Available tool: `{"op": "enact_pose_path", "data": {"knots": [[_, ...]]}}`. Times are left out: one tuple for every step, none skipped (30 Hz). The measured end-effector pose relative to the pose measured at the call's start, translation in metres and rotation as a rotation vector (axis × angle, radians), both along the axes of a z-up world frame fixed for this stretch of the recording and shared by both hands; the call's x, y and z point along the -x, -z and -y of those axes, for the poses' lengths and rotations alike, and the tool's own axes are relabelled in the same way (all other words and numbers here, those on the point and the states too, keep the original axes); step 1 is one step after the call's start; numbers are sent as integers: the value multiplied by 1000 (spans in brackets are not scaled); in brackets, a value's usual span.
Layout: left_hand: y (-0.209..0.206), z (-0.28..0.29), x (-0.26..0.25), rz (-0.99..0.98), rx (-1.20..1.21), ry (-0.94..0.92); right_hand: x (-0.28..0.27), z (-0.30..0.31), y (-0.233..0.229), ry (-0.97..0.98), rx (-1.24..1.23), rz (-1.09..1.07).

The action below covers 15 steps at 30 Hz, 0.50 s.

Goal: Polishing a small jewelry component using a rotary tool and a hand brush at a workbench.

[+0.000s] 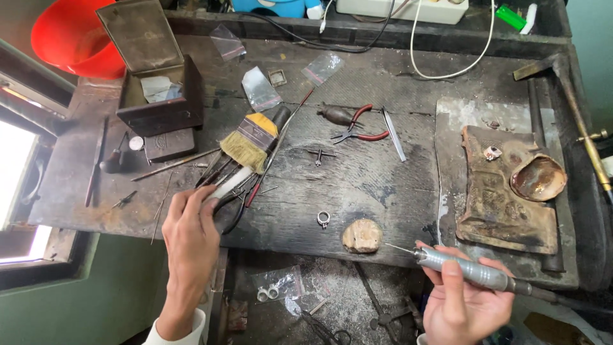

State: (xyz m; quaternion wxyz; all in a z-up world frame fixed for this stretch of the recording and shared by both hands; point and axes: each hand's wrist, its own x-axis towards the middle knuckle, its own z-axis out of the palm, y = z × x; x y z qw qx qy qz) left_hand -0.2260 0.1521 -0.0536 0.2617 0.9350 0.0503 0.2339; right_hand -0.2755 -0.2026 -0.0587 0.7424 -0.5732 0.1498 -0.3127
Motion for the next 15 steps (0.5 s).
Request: {"op": "enact_pose_path", "data": {"knots": [[3,-1,0,-5,0,-2,1,2,1,-2,0,-5],[5,-2,0,-25,-12,-16,1,4,1,-4,6,-13],[7,-4,-2,-38,-26,-28,0,6,2,-5,12,-14],[4,-4,-3,-37,-27,-27,-1,7,3,-4,11,-13],[2,-3,-4,-57,-53,-25,-1,8,4,-14,8,1],[0,-2,-4,-77,-79,-23,-1,11,4,-25,6,16],[1,2,-7,-74,-79,-15,-4,11,4,-17,7,18],[2,6,-9,-51,-121,-18,-7,12,3,-20,10,21],[3,10,-10,-30,-162,-22,-9,13,2,-24,13,22],[-3,24,-11,-28,-163,-15,-14,12,1,-17,13,23],[-9,39,-12,-20,-61,188,-19,12,0,-54,-3,55],[-14,54,-12,-11,41,390,-24,11,-1,-92,-20,87],[-20,68,-13,-12,46,394,-28,8,-2,-88,-15,85],[-26,81,-14,-98,63,613,-31,6,-4,-89,12,75],[-32,96,-15,-184,78,831,-35,4,-4,-92,36,65]]}}
